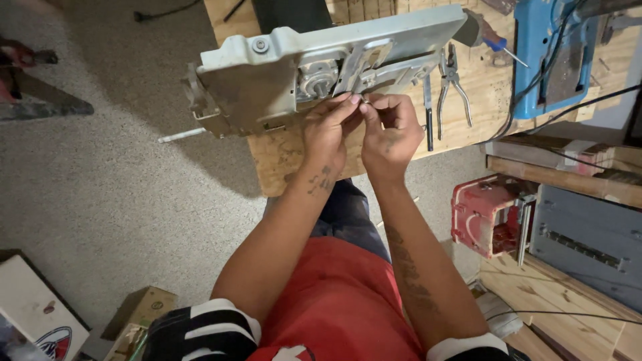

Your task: Disassembling a motor-driven tool assembly using various hand tools on a workbench.

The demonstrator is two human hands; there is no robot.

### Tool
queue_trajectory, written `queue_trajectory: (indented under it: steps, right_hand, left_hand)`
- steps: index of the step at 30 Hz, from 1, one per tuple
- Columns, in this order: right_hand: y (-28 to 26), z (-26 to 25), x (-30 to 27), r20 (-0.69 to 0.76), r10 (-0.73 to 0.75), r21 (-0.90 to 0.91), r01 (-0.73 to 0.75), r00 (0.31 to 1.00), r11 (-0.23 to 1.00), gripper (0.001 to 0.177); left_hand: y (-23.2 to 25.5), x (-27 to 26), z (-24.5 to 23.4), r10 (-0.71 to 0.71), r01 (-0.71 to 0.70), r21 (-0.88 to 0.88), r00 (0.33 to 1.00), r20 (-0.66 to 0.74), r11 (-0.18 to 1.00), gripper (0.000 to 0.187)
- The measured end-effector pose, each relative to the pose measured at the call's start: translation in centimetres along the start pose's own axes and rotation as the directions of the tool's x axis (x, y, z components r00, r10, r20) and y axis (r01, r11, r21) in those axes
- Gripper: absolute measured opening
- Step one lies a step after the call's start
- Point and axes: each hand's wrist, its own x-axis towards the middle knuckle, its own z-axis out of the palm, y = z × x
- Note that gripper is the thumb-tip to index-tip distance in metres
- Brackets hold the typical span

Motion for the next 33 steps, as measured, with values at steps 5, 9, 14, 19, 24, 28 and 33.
queue_trajectory:
  steps: [5,9,14,19,24,28,33]
  right_hand:
    - [-0.2,0.2,0.2,0.002,0.049,0.065,-0.049,0.999,0.997,0.015]
    - [-1.1,0.2,0.1,0.018,-0.014,-0.057,0.015,1.0,0.998,0.014]
    - [-1.1,0.6,-0.4,-0.014,-0.018,-0.055,0.017,1.0,0.998,0.014]
    - [0.7,0.8,-0.7,-0.061,0.047,-0.006,-0.047,0.997,0.999,0.016]
    - [0.8,1.2,-0.5,-0.084,0.046,0.015,-0.045,0.995,0.999,0.017]
    - [0.7,1.5,-0.5,-0.121,0.059,-0.035,-0.064,0.991,0.997,0.014]
    - [0.6,2.3,-0.9,-0.184,0.065,-0.112,-0.086,0.981,0.99,0.01]
  left_hand:
    - [-0.8,1.0,-0.4,-0.071,0.072,-0.066,0.997,0.016,0.995,0.034]
    - [0.1,0.3,0.0,-0.096,0.097,-0.05,0.995,0.019,0.994,0.034]
    - [1.3,-0.9,0.3,-0.075,0.075,0.012,0.997,-0.007,0.997,0.033]
    - [1.0,-0.7,0.4,-0.057,0.057,0.001,0.998,-0.026,0.998,0.031]
    - [0.5,-1.1,1.2,0.013,-0.013,-0.005,0.998,-0.067,1.0,0.028]
    - [0.6,-1.5,1.1,0.089,-0.083,0.053,0.987,-0.132,0.995,0.022]
    - [1.4,-2.5,1.5,0.086,-0.082,0.031,0.984,-0.158,0.996,0.02]
